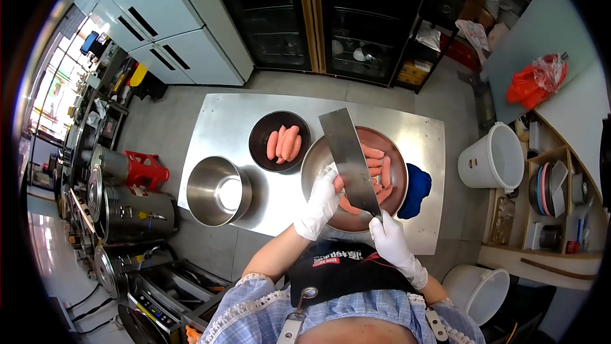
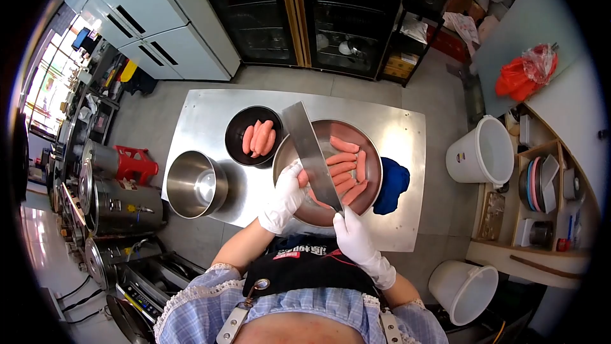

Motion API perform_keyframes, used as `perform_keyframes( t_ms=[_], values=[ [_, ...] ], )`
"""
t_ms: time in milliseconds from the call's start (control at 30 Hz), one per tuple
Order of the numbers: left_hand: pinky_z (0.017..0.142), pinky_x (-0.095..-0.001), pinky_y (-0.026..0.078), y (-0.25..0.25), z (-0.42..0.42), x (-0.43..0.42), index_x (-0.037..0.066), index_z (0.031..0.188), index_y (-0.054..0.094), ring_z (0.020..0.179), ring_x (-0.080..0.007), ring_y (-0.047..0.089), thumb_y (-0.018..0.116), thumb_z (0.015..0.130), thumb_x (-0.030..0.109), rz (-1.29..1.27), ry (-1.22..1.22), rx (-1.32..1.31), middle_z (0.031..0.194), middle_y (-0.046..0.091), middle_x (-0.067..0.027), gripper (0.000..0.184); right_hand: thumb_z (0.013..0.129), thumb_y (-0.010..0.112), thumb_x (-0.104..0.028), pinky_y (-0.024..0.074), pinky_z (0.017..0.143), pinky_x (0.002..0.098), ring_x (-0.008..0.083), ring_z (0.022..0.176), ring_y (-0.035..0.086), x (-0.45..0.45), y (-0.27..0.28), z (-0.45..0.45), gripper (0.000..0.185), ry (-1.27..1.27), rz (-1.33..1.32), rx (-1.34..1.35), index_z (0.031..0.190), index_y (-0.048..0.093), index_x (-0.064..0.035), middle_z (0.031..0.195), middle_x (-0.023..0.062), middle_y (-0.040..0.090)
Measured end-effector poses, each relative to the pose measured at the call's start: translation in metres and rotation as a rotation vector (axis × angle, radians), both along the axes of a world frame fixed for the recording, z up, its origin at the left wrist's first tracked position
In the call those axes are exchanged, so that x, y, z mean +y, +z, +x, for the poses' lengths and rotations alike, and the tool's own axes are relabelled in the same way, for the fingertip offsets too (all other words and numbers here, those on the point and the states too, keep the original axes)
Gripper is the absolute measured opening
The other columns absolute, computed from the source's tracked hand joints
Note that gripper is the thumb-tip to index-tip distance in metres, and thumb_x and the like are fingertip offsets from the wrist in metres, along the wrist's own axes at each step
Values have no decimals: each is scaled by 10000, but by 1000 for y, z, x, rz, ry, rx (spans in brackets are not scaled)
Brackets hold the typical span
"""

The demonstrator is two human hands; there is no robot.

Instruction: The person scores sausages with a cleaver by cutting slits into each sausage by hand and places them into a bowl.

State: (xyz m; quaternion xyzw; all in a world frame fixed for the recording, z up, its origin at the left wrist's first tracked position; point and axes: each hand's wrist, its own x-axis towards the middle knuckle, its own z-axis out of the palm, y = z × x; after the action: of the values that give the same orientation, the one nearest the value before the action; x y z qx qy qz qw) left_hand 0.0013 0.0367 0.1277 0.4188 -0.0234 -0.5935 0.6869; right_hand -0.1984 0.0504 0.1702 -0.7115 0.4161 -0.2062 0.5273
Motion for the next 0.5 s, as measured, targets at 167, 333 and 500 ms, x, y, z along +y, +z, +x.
perform_keyframes(
  t_ms=[167, 333, 500],
  values=[
    [855, -332, 506, 20, 10, -2, 24, 1289, 494, 1002, -202, 603, 327, 1037, 209, -51, -41, 11, 1155, 611, -96, 355, 948, 496, -103, 469, 633, 399, 322, 671, 601, 2, 3, -2, 176, -72, 24, -73, 1043, 554, 33, 734, 169, 596],
    [896, -339, 476, 70, 18, 6, 11, 1363, 434, 1045, -216, 579, 321, 1045, 258, -32, -108, -229, 1199, 588, -124, 418, 941, 503, -85, 438, 542, 335, 187, 562, 523, -3, 19, -8, 161, -140, 58, -113, 1039, 575, 21, 662, 94, 547],
    [985, -280, 400, 64, 27, 6, 14, 1337, 487, 1182, -150, 486, 541, 982, 223, -17, -2, -373, 1241, 553, -59, 415, 935, 506, -69, 436, 542, 335, 189, 558, 521, -7, 13, -13, 145, -139, 5, -118, 1022, 578, 23, 652, 97, 540]
  ],
)
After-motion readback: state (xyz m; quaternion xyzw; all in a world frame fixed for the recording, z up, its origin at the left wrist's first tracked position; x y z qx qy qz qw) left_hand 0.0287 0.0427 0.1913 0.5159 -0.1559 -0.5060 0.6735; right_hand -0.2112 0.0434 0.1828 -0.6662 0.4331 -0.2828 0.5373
